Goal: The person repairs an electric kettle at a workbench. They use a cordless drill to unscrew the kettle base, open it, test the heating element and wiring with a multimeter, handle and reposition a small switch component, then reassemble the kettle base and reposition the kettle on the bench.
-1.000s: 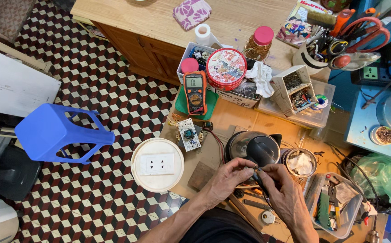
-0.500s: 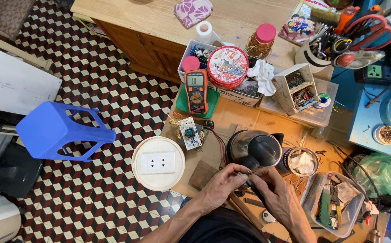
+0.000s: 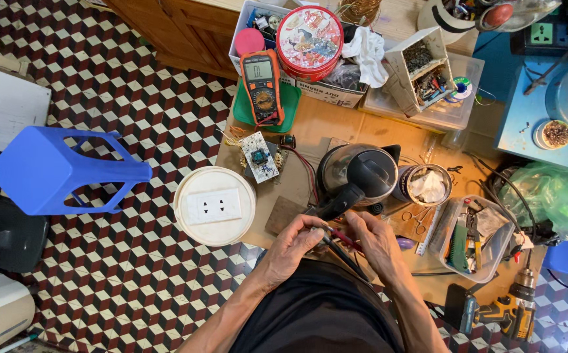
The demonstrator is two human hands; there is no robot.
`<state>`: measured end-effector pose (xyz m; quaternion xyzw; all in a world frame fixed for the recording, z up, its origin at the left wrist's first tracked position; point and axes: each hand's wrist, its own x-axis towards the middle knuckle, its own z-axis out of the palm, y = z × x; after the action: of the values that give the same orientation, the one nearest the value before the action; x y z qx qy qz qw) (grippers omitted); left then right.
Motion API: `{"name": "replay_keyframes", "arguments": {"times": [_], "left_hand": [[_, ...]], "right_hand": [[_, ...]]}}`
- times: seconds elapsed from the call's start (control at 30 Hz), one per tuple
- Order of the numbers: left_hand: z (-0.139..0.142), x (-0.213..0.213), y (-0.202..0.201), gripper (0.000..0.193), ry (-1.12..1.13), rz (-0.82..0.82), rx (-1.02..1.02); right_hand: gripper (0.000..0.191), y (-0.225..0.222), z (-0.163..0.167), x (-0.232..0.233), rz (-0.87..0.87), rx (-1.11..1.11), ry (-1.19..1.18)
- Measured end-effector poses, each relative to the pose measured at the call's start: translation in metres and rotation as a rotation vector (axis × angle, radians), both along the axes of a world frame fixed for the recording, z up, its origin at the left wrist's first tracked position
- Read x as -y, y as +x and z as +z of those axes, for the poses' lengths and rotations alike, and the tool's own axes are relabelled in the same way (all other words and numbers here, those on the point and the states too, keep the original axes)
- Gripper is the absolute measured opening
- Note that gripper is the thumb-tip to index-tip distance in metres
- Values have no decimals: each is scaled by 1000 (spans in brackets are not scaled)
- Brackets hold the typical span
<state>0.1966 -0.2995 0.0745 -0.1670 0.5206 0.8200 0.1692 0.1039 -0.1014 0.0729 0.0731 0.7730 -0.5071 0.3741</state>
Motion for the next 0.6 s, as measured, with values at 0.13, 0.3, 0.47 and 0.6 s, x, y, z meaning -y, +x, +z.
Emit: {"name": "replay_keyframes", "arguments": {"times": [0.13,0.3,0.47,0.6], "left_hand": [[-5,-4,-3,33,41,12,4],[-11,-3,-4,37,-24,1,-1],[-13,-5,-13,35,-140,-2,-25],[-10,0,-22,36,-132,-24,-6]], "right_hand": [[54,-8,-5,3,67,-14,163],[59,-12,-4,12,79,-36,265],[58,-18,-5,18,-95,51,144],[64,-26,-8,24,-30,-19,201]]}}
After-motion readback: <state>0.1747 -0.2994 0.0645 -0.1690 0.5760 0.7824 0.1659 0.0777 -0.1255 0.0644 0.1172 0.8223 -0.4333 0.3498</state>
